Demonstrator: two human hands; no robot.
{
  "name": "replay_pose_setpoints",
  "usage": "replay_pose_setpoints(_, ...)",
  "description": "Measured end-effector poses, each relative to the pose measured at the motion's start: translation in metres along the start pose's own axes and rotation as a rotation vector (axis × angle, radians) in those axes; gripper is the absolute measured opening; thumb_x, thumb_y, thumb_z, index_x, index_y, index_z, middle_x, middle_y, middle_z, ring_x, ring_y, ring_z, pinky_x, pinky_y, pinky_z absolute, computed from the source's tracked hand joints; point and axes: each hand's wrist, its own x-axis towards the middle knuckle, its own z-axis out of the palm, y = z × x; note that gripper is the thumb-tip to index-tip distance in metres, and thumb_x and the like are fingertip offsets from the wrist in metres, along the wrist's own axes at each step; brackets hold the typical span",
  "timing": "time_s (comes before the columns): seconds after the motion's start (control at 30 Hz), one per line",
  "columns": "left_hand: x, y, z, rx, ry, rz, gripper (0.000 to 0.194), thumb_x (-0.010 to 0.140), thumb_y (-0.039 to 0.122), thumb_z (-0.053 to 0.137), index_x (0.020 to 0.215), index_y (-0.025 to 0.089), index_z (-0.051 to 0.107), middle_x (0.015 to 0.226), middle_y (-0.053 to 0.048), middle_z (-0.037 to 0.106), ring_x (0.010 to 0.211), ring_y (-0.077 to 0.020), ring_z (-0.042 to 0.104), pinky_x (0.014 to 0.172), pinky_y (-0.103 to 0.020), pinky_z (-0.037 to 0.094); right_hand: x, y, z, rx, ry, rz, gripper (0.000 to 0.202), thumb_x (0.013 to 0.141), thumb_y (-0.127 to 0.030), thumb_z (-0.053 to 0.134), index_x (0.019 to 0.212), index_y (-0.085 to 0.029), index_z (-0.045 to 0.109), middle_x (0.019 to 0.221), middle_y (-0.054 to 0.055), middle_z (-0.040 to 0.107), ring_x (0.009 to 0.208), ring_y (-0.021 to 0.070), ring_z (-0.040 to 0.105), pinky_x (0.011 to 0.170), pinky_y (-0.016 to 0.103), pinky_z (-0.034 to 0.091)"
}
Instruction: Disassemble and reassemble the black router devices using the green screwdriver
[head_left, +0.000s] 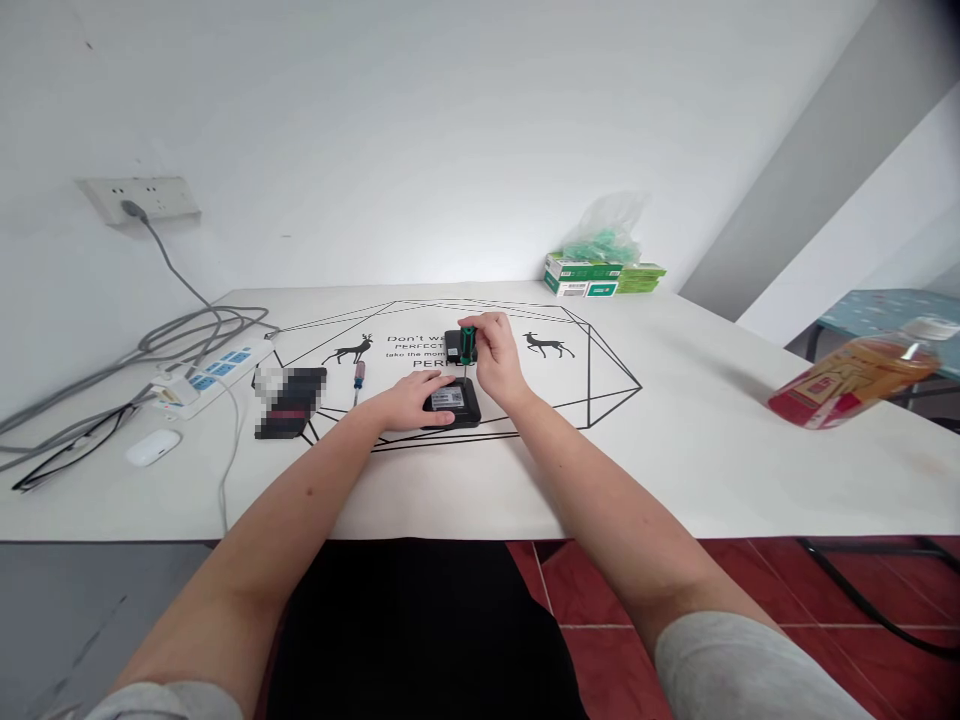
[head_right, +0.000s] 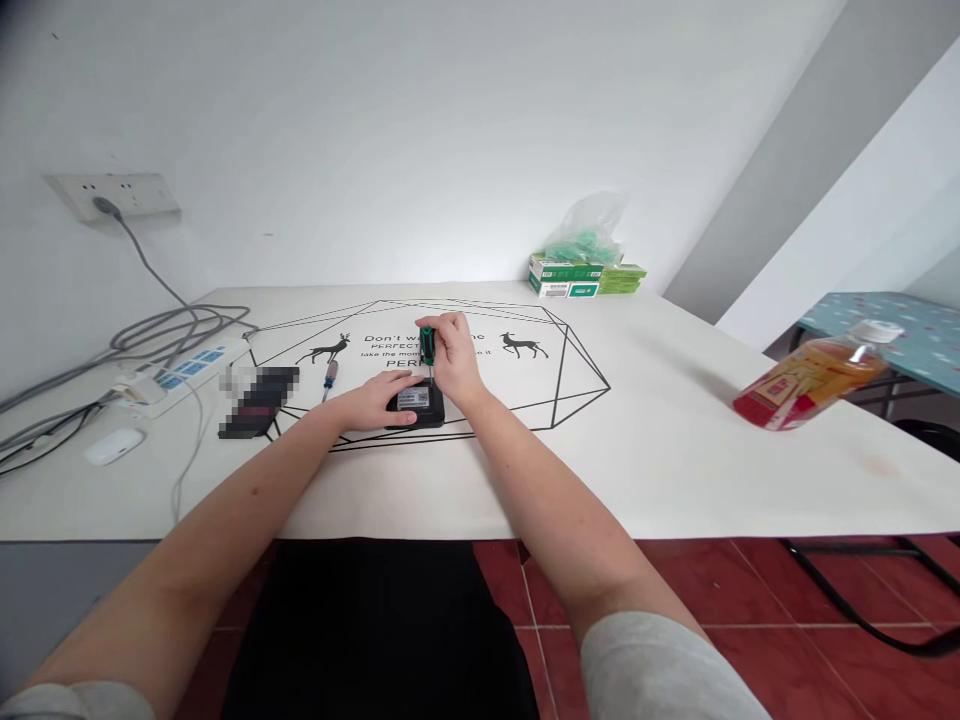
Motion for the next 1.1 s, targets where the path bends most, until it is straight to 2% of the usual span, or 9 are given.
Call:
replay_pose_setpoints(0.17,-0.004,0.002,-0.005,0.027,-0.046,-0.035,0.129,0.072,0.086,0.084,0.176,0.030,0.032,0.184,-0.017,0.022,0.169,-0.0463,0.019,0.134,-0.063,0.024,0.000,-0.007,-0.003,0.029,-0.017,0.014,0.033,0.110,-0.052,0.047,0.115,-0.031,0.072,0.113,0.008,0.064,0.111,0.0272,0.063,0.102,0.050,0.057)
replay_pose_setpoints(0.23,-0.007,-0.002,-0.008,0.037,-0.051,-0.055,0.138,0.066,0.085,0.088,0.177,0.028,0.029,0.184,-0.018,0.022,0.169,-0.0474,0.019,0.134,-0.064,0.023,0.001,-0.007,-0.002,0.007,-0.024,0.037,0.027,0.103,-0.052,0.060,0.115,-0.030,0.070,0.115,0.008,0.064,0.106,0.0266,0.063,0.095,0.047,0.058)
replay_pose_setpoints(0.33,-0.010,-0.012,-0.010,0.038,-0.046,-0.093,0.149,0.060,0.083,0.091,0.179,0.024,0.023,0.182,-0.022,0.026,0.168,-0.0496,0.023,0.133,-0.064,0.025,0.001,-0.003,0.001,-0.033,-0.012,0.074,0.029,0.093,-0.050,0.074,0.112,-0.030,0.065,0.116,0.007,0.065,0.103,0.0256,0.062,0.090,0.045,0.059)
replay_pose_setpoints(0.47,-0.011,-0.019,-0.009,0.040,-0.059,-0.129,0.158,0.059,0.084,0.091,0.180,0.019,0.012,0.182,-0.027,0.019,0.169,-0.0517,0.016,0.133,-0.064,0.024,0.000,0.002,0.003,-0.022,0.044,0.123,0.024,0.093,-0.041,0.068,0.112,-0.029,0.059,0.116,0.007,0.068,0.103,0.0246,0.065,0.093,0.045,0.059)
replay_pose_setpoints(0.6,-0.012,-0.012,-0.012,0.081,-0.125,-0.149,0.160,0.064,0.088,0.085,0.179,0.015,0.002,0.183,-0.029,0.009,0.170,-0.0507,0.008,0.134,-0.064,0.022,-0.002,0.003,0.002,0.064,0.015,0.146,0.034,0.100,-0.036,0.057,0.133,-0.029,0.055,0.129,0.009,0.071,0.113,0.0251,0.068,0.103,0.047,0.057)
replay_pose_setpoints(0.67,-0.013,-0.005,-0.016,0.094,-0.152,-0.161,0.160,0.066,0.089,0.083,0.179,0.015,-0.003,0.184,-0.029,0.007,0.171,-0.0496,0.006,0.134,-0.064,0.021,-0.003,0.005,0.002,0.096,-0.006,0.128,0.034,0.103,-0.033,0.052,0.137,-0.029,0.056,0.131,0.009,0.071,0.117,0.0255,0.069,0.108,0.049,0.055)
replay_pose_setpoints(0.8,-0.014,0.006,-0.020,0.137,-0.198,-0.189,0.161,0.067,0.091,0.078,0.179,0.014,-0.008,0.185,-0.025,0.002,0.172,-0.0454,0.003,0.137,-0.058,0.017,-0.003,0.012,0.005,0.037,0.040,-0.035,0.030,0.105,-0.030,0.048,0.128,-0.029,0.066,0.127,0.010,0.066,0.123,0.0277,0.063,0.112,0.053,0.053)
replay_pose_setpoints(0.93,-0.015,0.011,-0.022,0.162,-0.207,-0.196,0.160,0.068,0.091,0.076,0.179,0.012,-0.009,0.186,-0.024,0.001,0.172,-0.0438,0.003,0.138,-0.054,0.016,-0.003,0.015,0.007,-0.017,0.122,-0.102,0.033,0.108,-0.027,0.043,0.124,-0.030,0.071,0.119,0.010,0.056,0.114,0.0267,0.062,0.104,0.052,0.056)
replay_pose_setpoints(1.1,-0.015,0.010,-0.021,0.152,-0.211,-0.194,0.160,0.068,0.091,0.076,0.179,0.014,-0.009,0.186,-0.023,0.002,0.172,-0.0462,0.003,0.138,-0.057,0.016,-0.004,0.008,0.005,-0.030,0.106,-0.137,0.028,0.107,-0.024,0.044,0.118,-0.028,0.070,0.114,0.009,0.067,0.111,0.0270,0.066,0.101,0.051,0.057)
